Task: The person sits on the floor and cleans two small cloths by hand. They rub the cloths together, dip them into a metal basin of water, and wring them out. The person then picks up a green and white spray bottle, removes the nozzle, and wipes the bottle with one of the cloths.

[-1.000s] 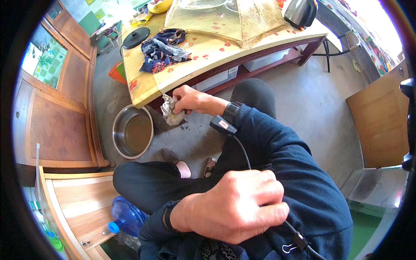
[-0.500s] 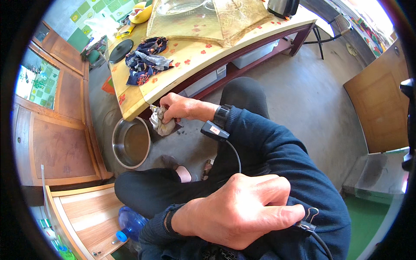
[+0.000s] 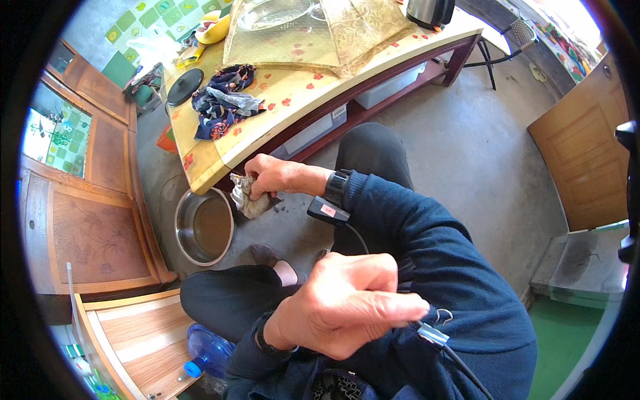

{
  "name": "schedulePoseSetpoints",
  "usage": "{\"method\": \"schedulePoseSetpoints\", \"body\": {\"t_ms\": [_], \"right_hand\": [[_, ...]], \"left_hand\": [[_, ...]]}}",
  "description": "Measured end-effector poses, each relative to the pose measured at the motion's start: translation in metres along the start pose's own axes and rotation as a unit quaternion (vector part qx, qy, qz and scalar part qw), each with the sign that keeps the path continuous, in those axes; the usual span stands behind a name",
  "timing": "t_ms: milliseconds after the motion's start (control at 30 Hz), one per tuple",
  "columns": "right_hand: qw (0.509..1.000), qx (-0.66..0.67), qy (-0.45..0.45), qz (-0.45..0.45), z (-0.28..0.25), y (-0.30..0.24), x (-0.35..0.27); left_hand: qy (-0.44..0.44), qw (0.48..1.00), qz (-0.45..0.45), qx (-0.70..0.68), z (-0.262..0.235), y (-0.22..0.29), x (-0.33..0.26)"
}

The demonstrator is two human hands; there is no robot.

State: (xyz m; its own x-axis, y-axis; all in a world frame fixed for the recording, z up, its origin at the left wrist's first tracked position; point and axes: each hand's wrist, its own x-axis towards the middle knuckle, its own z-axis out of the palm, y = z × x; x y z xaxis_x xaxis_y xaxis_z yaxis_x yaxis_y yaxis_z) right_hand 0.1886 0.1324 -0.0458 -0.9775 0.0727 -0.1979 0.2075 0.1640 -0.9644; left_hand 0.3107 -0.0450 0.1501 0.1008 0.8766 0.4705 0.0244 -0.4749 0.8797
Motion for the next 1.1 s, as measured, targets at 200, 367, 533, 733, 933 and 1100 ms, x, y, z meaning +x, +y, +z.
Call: {"method": "schedulePoseSetpoints", "body": {"t_ms": [200,367,533,733,933,1100], "right_hand": [[1.0,0.007,-0.002,-0.02,0.004,0.002,0.001],[1.0,-0.002,-0.002,-0.018,0.003,-0.003,-0.004],[1.0,-0.002,-0.005,-0.022,0.001,-0.005,-0.003],[0.999,0.008,0.005,-0.032,-0.001,-0.006,-0.003],[0.999,0.012,0.003,-0.03,-0.001,-0.007,-0.007],[0.999,-0.028,0.002,-0.031,0.001,-0.005,-0.002]], "left_hand": [[-0.001,1.0,0.006,0.015,-0.006,-0.017,-0.007],[-0.025,1.0,0.0,0.018,-0.005,-0.025,-0.012],[-0.03,0.999,-0.014,0.005,-0.006,-0.034,-0.02],[0.016,0.998,-0.054,0.021,-0.012,-0.048,-0.029],[-0.024,0.997,-0.072,0.002,-0.012,-0.055,-0.033],[-0.072,0.995,-0.07,-0.022,-0.016,-0.043,-0.03]]}}
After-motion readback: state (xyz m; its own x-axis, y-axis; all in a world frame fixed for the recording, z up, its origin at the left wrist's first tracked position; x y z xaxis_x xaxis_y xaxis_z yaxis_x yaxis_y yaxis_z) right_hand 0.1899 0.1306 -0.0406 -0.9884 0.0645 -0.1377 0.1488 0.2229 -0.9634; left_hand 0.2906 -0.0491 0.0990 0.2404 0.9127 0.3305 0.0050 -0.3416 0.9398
